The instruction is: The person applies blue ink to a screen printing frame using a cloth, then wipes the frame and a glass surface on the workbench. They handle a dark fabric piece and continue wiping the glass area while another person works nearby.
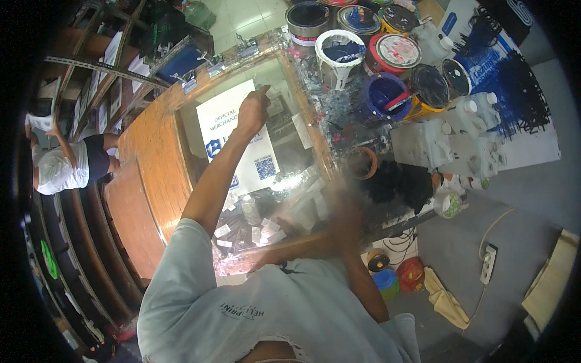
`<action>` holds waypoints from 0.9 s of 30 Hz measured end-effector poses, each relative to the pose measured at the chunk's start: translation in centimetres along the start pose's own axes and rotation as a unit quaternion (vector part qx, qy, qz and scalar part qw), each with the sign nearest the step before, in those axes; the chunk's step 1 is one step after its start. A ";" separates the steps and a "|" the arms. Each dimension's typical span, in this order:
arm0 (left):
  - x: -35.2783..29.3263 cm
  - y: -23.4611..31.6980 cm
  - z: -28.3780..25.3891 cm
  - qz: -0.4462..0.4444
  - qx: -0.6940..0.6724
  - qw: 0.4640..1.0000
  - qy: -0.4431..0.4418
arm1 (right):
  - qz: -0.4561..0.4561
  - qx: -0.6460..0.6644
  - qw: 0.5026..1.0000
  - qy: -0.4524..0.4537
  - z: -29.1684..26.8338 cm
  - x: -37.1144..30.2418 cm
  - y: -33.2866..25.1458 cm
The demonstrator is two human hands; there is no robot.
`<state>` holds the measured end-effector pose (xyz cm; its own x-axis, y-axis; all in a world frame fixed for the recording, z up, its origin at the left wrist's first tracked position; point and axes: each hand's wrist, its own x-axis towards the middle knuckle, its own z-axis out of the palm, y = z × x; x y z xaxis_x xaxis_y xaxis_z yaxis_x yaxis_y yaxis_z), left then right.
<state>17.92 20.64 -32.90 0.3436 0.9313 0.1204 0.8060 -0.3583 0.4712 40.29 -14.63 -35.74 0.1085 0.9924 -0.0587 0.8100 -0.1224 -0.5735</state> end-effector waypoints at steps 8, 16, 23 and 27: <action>-3.2 -0.5 -0.6 0.125 -0.018 0.992 0.014 | 0.007 -0.005 1.000 0.003 -0.5 0.0 -1.0; -9.4 1.3 -10.8 0.058 -0.170 0.958 0.223 | 0.005 -0.077 0.997 0.023 0.0 -0.5 -1.7; -25.1 -5.0 -19.9 -0.192 -0.349 0.915 0.057 | -0.032 -0.080 0.994 0.065 0.5 -0.5 -1.3; -35.3 -6.8 -20.7 -0.267 -0.413 0.871 0.002 | -0.081 -0.090 0.986 0.113 1.0 -0.5 -1.1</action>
<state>-9.63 -8.44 -22.29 0.0227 0.9515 -0.3069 0.2291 0.2939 0.9280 38.79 -14.98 -35.92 0.0791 0.9732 0.2161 0.9139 0.0158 -0.4057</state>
